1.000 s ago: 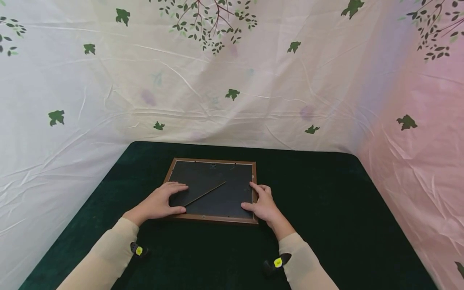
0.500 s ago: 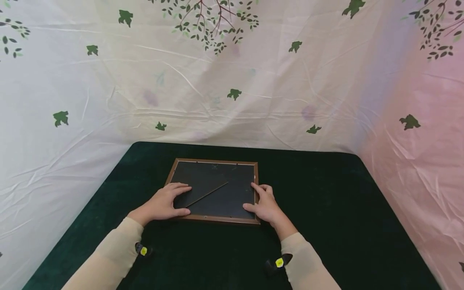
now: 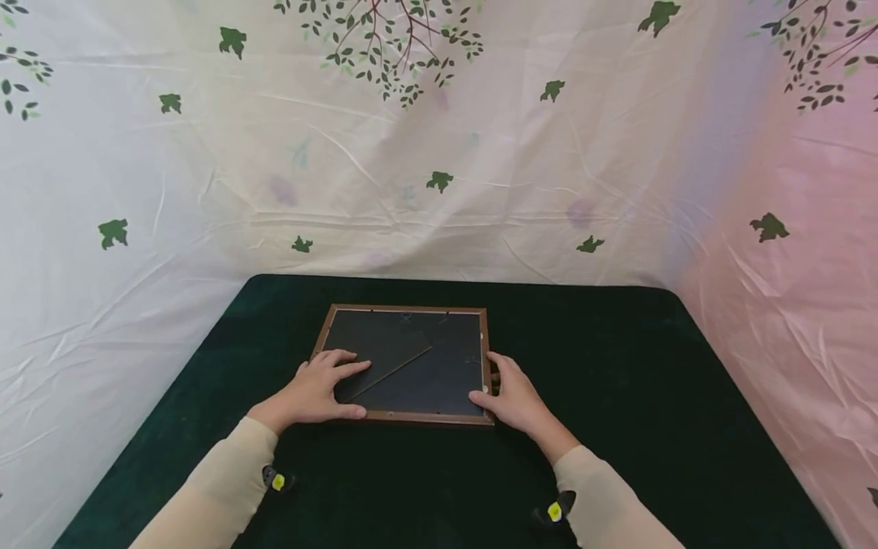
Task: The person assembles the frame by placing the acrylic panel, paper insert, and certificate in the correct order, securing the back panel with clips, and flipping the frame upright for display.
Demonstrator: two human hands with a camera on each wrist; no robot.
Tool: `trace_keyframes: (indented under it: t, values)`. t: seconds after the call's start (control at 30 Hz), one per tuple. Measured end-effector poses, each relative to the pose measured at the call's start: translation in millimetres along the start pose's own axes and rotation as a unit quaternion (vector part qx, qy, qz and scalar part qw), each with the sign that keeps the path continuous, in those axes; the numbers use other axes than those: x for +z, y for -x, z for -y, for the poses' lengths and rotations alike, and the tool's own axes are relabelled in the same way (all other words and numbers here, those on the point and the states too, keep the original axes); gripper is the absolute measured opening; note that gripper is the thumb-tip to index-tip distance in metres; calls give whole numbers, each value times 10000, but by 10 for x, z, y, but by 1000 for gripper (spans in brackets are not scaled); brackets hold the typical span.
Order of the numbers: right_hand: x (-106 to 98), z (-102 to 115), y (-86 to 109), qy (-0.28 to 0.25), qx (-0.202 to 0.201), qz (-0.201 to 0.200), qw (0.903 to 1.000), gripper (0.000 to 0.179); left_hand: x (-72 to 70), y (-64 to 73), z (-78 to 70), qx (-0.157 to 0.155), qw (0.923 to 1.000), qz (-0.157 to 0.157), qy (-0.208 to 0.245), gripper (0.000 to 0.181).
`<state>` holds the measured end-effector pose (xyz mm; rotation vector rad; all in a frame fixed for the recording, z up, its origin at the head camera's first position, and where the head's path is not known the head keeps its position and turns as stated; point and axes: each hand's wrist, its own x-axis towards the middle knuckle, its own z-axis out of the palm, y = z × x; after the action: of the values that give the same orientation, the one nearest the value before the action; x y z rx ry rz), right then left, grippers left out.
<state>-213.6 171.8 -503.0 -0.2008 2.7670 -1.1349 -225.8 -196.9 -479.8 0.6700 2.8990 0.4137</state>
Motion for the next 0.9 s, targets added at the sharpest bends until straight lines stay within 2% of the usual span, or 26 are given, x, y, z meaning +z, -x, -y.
trace_keyframes:
  t: [0.2,0.37,0.67,0.77,0.9]
  values:
    - [-55,20,106,455,-335,-60,9984,68,10,23,1,-9,10000,-65,62,89]
    - [-50,37,180,589,-459,-247,9969,54,8,24,-17,44,9998,-61,160,88]
    - [-105,-50,206,816,-992,-336,9911,29,14,33,-4,-6,9998,-16,180,88]
    - [-137,-56,204,891,-1080,-380,9894,26,17,37,14,-19,9998,15,209,89]
    - [-151,-57,223,955,-1143,-302,9884,30,23,39,40,-20,9997,36,251,90]
